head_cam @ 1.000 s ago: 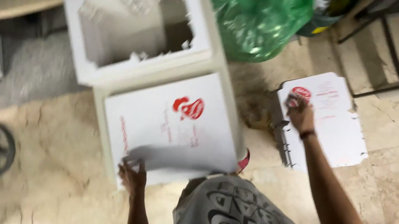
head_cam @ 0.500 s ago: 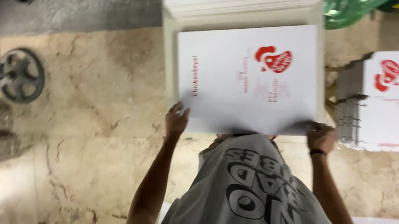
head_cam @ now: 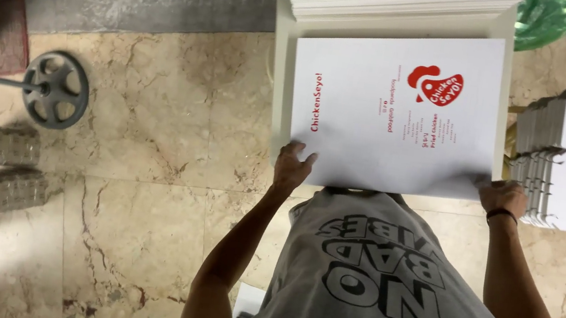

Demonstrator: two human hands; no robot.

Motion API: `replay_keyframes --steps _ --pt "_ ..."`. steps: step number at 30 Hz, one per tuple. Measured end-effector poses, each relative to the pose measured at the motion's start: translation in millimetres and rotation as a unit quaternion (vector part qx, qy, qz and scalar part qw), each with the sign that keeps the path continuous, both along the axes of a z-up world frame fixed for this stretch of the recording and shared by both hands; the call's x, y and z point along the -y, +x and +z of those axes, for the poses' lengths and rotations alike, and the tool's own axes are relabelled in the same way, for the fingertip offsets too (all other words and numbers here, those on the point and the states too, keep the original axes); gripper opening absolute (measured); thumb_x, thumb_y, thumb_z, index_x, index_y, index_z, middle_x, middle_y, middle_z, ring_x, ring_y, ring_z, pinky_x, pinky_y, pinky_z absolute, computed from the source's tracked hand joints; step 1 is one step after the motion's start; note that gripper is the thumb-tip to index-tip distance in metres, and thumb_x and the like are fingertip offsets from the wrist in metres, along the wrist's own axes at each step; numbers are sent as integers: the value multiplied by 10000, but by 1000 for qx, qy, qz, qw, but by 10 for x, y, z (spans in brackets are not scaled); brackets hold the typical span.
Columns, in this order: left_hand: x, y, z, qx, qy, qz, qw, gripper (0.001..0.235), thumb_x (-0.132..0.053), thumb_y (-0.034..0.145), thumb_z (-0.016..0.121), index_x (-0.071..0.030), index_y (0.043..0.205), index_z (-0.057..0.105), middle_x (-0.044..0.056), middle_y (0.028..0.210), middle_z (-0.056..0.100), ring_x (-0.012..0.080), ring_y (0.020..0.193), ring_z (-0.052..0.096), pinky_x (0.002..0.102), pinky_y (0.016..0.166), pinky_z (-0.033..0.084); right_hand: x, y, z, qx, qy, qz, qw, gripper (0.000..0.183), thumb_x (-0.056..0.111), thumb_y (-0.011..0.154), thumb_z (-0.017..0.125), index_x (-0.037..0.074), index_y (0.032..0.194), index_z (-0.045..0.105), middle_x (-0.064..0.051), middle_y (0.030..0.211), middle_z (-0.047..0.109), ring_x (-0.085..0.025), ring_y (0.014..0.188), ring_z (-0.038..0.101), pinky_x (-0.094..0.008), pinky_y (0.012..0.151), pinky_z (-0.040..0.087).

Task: Punching out perforated shapes from cardboard sheets and stacking the finished pieces in a factory setting.

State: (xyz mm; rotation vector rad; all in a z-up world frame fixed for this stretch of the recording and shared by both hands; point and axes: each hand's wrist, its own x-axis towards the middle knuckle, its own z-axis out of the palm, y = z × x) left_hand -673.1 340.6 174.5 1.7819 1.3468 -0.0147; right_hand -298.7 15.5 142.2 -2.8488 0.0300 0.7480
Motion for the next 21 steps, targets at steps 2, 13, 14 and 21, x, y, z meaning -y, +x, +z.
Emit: replay_keyframes --steps 2,13,14,21 --pt "-14 -21 -83 -2 20 -17 1000 595 -478 868 664 -93 1321 631 115 1330 660 305 1276 554 465 1041 459 30 72 10 -47 -7 25 999 512 508 792 853 84 1077 817 -212 1119 764 -406 1061 700 -438 947 528" --pt "-3 42 202 -100 19 -78 992 616 -509 906 688 -143 1397 627 159 1375 662 329 1329 578 468 1122 468 -233 -126 409 0 -69 47 997 479 433 773 739 32 1031 781 -250 1064 761 -437 1071 707 -529 899 581" --pt "-18 75 233 -111 2 -73 991 645 -534 911 677 -155 1429 610 173 1435 621 323 1413 507 465 1174 411 -246 -104 366 14 -63 43 997 393 432 767 744 102 971 806 -228 1048 764 -441 1027 720 -518 858 597" --pt "15 130 168 -125 13 -86 988 635 -536 913 671 -185 1438 610 255 1520 512 411 1294 606 504 1115 465 -235 -23 340 7 -90 29 995 523 457 775 762 39 1088 780 -245 1132 735 -441 1089 702 -532 892 586"
